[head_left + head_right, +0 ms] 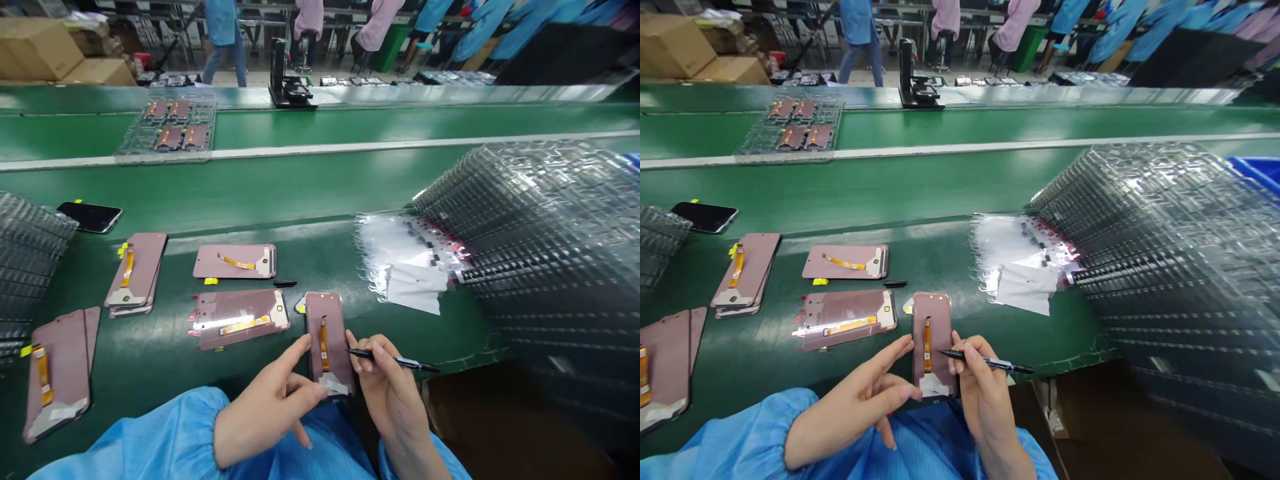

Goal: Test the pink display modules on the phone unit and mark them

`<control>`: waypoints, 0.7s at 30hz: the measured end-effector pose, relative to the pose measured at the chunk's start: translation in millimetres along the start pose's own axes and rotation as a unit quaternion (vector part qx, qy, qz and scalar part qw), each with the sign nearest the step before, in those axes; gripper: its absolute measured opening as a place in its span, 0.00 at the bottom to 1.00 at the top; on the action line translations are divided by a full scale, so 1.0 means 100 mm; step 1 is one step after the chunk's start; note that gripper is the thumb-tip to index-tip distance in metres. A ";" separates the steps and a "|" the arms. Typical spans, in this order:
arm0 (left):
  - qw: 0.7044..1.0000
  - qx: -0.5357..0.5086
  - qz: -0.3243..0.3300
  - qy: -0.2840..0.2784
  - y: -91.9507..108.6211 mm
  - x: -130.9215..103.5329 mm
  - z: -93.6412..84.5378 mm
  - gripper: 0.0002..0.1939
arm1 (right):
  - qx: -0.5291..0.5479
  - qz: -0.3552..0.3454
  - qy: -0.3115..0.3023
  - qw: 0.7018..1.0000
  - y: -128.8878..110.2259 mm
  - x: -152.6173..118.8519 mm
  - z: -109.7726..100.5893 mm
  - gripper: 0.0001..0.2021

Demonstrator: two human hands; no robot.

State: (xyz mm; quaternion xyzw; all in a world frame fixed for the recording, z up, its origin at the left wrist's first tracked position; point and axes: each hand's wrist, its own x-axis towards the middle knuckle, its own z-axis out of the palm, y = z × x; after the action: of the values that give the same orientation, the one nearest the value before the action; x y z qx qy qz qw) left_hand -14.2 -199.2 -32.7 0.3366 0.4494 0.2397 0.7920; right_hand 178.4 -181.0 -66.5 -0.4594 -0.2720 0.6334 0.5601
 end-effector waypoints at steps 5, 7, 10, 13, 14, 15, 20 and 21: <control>0.996 -0.049 0.003 0.073 0.02 0.16 0.01 0.41 | -0.001 -0.022 0.012 1.000 -0.01 0.02 -0.05 0.12; 0.994 -0.057 0.014 0.089 0.02 0.30 0.01 0.38 | 0.008 -0.020 0.015 1.000 -0.01 0.02 -0.08 0.11; 0.992 0.053 0.066 0.097 0.00 0.49 0.04 0.31 | 0.017 -0.014 0.012 1.000 0.01 0.02 -0.12 0.10; 0.960 0.199 0.131 0.146 -0.03 0.61 0.07 0.21 | 0.032 -0.011 0.012 0.999 0.02 0.03 -0.16 0.09; 0.949 0.233 0.145 0.155 -0.04 0.63 0.08 0.18 | 0.039 -0.009 0.013 0.999 0.02 0.02 -0.17 0.09; 0.942 0.253 0.152 0.158 -0.05 0.65 0.09 0.16 | 0.046 -0.007 0.014 0.999 0.01 0.02 -0.17 0.08; 0.951 0.224 0.155 0.146 -0.06 0.63 0.05 0.13 | 0.087 -0.015 0.053 0.995 -0.07 0.01 -0.20 0.05; 0.954 0.207 0.164 0.143 -0.04 0.62 0.03 0.13 | 0.101 -0.025 0.066 0.992 -0.11 0.02 -0.21 0.04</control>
State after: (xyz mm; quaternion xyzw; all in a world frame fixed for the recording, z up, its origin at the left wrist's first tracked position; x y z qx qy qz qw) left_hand 18.4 -161.1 -68.7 0.5243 0.5366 0.3137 0.5821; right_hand 202.1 -180.4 -66.9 -0.4343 -0.1809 0.6114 0.6362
